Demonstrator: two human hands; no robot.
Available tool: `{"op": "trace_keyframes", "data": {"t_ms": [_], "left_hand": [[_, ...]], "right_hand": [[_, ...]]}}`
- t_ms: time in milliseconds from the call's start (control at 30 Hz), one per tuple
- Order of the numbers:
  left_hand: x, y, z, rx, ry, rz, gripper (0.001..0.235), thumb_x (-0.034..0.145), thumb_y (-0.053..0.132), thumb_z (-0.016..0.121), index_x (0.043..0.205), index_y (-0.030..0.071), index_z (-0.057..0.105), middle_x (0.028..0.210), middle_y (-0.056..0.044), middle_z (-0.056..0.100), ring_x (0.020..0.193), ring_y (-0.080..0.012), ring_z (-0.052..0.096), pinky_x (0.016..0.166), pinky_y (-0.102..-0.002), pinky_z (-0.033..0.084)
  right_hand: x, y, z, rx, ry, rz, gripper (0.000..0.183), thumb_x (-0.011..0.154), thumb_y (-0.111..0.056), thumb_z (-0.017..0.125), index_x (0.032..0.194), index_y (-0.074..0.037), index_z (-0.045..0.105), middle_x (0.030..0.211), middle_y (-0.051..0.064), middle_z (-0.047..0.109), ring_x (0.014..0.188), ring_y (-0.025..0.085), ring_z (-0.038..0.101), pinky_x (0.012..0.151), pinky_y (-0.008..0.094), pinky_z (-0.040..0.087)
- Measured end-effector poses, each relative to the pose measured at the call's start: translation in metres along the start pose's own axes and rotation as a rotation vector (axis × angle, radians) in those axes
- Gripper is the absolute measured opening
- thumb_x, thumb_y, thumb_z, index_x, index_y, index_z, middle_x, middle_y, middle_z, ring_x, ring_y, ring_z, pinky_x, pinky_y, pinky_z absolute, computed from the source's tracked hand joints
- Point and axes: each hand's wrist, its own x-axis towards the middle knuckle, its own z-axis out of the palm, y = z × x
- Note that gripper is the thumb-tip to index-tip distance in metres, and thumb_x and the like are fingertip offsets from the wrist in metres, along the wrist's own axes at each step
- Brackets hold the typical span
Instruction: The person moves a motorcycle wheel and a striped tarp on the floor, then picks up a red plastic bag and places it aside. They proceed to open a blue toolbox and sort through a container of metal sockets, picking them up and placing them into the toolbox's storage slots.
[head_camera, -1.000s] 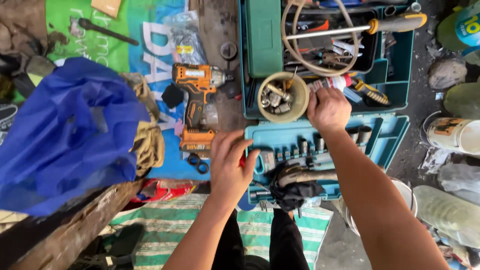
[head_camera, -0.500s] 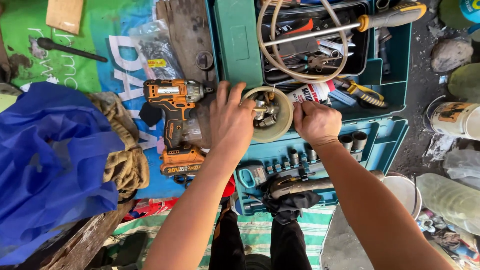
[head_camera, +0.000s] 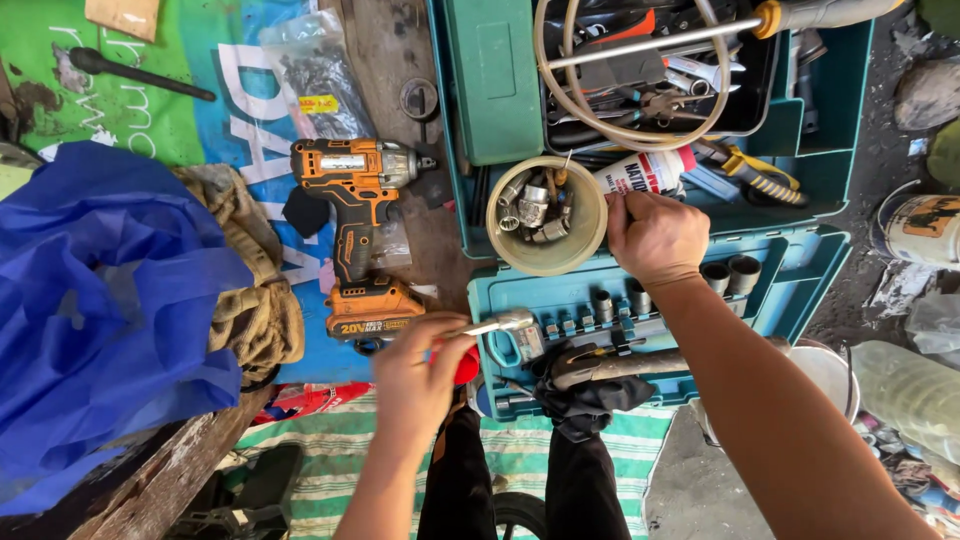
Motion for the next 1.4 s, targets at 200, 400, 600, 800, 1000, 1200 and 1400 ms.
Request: {"op": "trace_keyframes", "data": {"t_ms": [200, 400, 600, 800, 1000, 1200, 1400], "left_hand": [[0.005, -0.078, 0.081, 0.370, 0.221, 0.342, 0.030, 0.100, 0.047, 0.083, 0.109, 0.019, 0.080, 0.118, -0.003, 0.063, 0.113, -0.0329, 0.063, 0.095, -0.043, 0.059], [0.034, -0.037, 0.066, 0.307, 0.356, 0.469, 0.028, 0.102, 0.036, 0.084, 0.121, 0.016, 0.077, 0.107, -0.003, 0.056, 0.096, -0.0243, 0.059, 0.089, -0.038, 0.058], [0.070, 0.017, 0.042, 0.212, 0.326, 0.551, 0.017, 0.101, 0.019, 0.084, 0.116, 0.013, 0.080, 0.113, -0.006, 0.072, 0.101, -0.0292, 0.068, 0.090, -0.041, 0.063], [0.111, 0.050, 0.018, 0.242, 0.218, 0.567, 0.013, 0.105, 0.011, 0.079, 0.117, 0.005, 0.080, 0.116, -0.014, 0.077, 0.104, -0.0355, 0.076, 0.089, -0.044, 0.065], [0.124, 0.049, 0.068, 0.394, -0.042, 0.628, 0.012, 0.097, 0.003, 0.081, 0.109, 0.004, 0.082, 0.103, -0.016, 0.080, 0.096, -0.0336, 0.080, 0.080, -0.040, 0.067], [0.162, 0.006, 0.148, 0.785, -0.022, 0.708, 0.009, 0.081, -0.002, 0.070, 0.073, 0.004, 0.071, 0.065, -0.014, 0.061, 0.056, -0.0309, 0.067, 0.046, -0.045, 0.057], [0.166, -0.003, 0.146, 0.928, 0.068, 0.770, 0.006, 0.076, 0.006, 0.068, 0.075, 0.011, 0.071, 0.065, -0.008, 0.058, 0.051, -0.0294, 0.067, 0.043, -0.045, 0.052]], "right_hand": [[-0.003, 0.006, 0.011, -0.163, 0.057, -0.005, 0.046, 0.109, -0.044, 0.069, 0.067, -0.029, 0.059, 0.059, -0.007, 0.055, 0.062, 0.021, 0.070, 0.060, 0.033, 0.059], [-0.006, 0.010, 0.015, -0.174, 0.072, -0.013, 0.046, 0.109, -0.045, 0.070, 0.068, -0.030, 0.058, 0.059, -0.007, 0.055, 0.063, 0.021, 0.070, 0.059, 0.033, 0.058], [-0.003, 0.008, 0.012, -0.160, 0.074, -0.019, 0.045, 0.110, -0.042, 0.068, 0.068, -0.028, 0.060, 0.059, -0.007, 0.055, 0.062, 0.021, 0.070, 0.060, 0.034, 0.060], [-0.003, 0.004, 0.009, -0.176, 0.069, -0.014, 0.043, 0.110, -0.042, 0.069, 0.070, -0.027, 0.062, 0.061, -0.007, 0.058, 0.067, 0.021, 0.073, 0.062, 0.035, 0.061], [-0.008, 0.005, 0.010, -0.172, 0.005, 0.013, 0.043, 0.111, -0.041, 0.066, 0.071, -0.027, 0.062, 0.063, -0.009, 0.059, 0.070, 0.020, 0.073, 0.063, 0.035, 0.060], [-0.006, 0.006, 0.013, -0.171, 0.041, 0.013, 0.042, 0.110, -0.043, 0.067, 0.071, -0.030, 0.060, 0.060, -0.009, 0.056, 0.068, 0.020, 0.072, 0.061, 0.036, 0.059], [-0.003, 0.002, 0.009, -0.176, 0.059, 0.006, 0.043, 0.109, -0.041, 0.068, 0.069, -0.029, 0.057, 0.060, -0.009, 0.056, 0.067, 0.017, 0.072, 0.060, 0.032, 0.057]]}}
